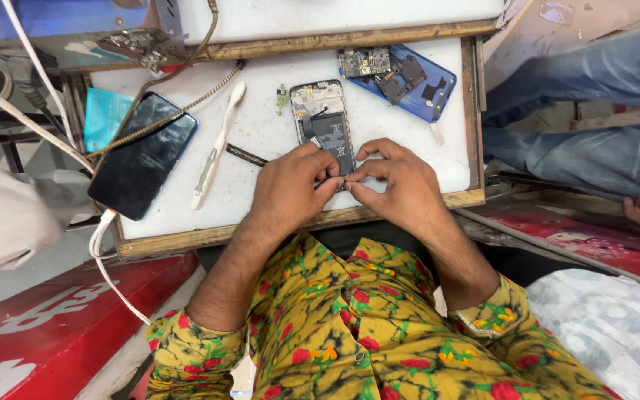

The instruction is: The person cleans a small smartphone component with a white tool, then places it into the bottom of a disassembled phone. They repeatedly adjust and press the component into place with their fingers.

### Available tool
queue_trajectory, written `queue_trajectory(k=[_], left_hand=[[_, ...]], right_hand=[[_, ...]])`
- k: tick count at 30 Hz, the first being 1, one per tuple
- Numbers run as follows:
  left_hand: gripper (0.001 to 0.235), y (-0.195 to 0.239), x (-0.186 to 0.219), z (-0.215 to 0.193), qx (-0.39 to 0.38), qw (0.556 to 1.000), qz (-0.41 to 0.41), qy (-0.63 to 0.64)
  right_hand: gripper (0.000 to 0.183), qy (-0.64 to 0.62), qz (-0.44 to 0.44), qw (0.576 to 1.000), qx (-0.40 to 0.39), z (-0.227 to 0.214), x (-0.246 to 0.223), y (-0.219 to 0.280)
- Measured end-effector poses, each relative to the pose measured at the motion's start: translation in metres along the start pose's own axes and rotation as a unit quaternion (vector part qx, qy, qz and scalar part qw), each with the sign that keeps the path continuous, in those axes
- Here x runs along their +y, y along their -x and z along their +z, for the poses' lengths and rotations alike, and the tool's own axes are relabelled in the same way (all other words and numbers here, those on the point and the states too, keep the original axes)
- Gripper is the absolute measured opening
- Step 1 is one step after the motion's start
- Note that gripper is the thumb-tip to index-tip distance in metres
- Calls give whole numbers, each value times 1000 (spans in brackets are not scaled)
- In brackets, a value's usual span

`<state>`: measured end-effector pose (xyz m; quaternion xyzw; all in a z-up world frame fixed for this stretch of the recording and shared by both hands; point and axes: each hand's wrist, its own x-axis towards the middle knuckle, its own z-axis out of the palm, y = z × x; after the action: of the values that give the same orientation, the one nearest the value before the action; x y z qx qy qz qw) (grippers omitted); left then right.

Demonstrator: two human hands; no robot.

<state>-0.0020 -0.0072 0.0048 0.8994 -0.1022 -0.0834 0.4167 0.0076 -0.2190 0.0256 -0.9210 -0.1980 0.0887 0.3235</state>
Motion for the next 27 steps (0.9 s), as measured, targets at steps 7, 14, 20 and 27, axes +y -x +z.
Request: queue_trajectory(k=[7, 14, 20, 27], left_hand=[[16, 1, 8, -7, -12, 1000, 0, 7], [19, 1, 20, -9, -1, 1000, -19, -9], [18, 5, 8, -6, -9, 999, -23, 33], [20, 36, -1, 4, 103, 991, 83, -2]], right_hand=[[12, -28, -5, 999, 34, -4, -6, 0], [13, -21, 5, 1000, 17, -13, -14, -1], [13, -28, 19, 999, -1, -10, -11, 0], [14, -38, 44, 998, -25, 0, 0, 2]])
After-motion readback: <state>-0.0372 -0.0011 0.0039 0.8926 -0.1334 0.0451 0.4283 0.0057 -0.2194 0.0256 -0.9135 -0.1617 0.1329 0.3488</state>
